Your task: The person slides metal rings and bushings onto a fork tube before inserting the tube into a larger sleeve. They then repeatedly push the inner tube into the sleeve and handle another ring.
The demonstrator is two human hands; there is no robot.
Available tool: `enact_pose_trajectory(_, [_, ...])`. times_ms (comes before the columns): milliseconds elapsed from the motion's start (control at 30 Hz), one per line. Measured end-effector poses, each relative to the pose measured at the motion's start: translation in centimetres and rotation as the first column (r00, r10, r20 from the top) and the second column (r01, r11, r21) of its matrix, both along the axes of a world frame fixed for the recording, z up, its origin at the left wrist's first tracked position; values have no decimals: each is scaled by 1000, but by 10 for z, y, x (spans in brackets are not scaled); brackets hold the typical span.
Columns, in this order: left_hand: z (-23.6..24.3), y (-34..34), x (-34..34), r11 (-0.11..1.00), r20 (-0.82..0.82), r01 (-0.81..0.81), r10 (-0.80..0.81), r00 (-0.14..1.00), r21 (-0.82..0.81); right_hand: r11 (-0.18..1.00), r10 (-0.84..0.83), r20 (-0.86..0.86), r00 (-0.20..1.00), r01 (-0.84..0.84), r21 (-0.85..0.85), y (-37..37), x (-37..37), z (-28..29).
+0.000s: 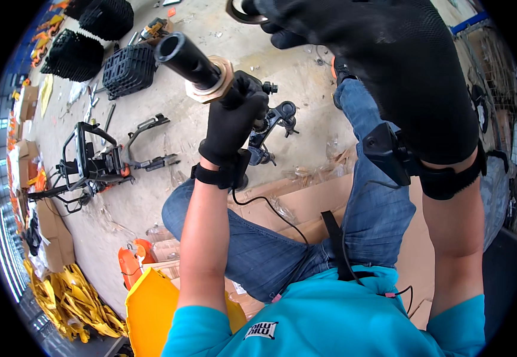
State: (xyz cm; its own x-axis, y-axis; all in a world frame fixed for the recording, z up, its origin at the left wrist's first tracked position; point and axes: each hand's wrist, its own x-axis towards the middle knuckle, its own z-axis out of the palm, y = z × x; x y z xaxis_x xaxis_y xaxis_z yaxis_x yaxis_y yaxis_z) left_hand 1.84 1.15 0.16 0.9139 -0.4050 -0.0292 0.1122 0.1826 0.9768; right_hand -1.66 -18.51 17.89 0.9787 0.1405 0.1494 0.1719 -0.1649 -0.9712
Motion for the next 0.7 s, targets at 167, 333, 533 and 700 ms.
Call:
enact_pose_trajectory(167, [3, -3, -4, 999, 23, -31, 31, 999, 20, 964, 123, 377, 918, -20, -265, 9, 13, -5])
enact_pose_trajectory(333, [0, -3, -6, 999, 111, -37, 36, 993, 5, 919, 229, 584, 778, 25, -394, 23, 23, -10])
enact_pose_trajectory(533, [-9, 2, -2, 998, 181, -5, -7, 983, 67, 867, 303, 536, 788, 4, -497, 27, 19, 10])
enact_pose_trajectory(700, [-11, -1, -2, 997, 192, 0, -14, 981, 75, 865, 328, 462, 824, -65, -498, 27, 13, 8])
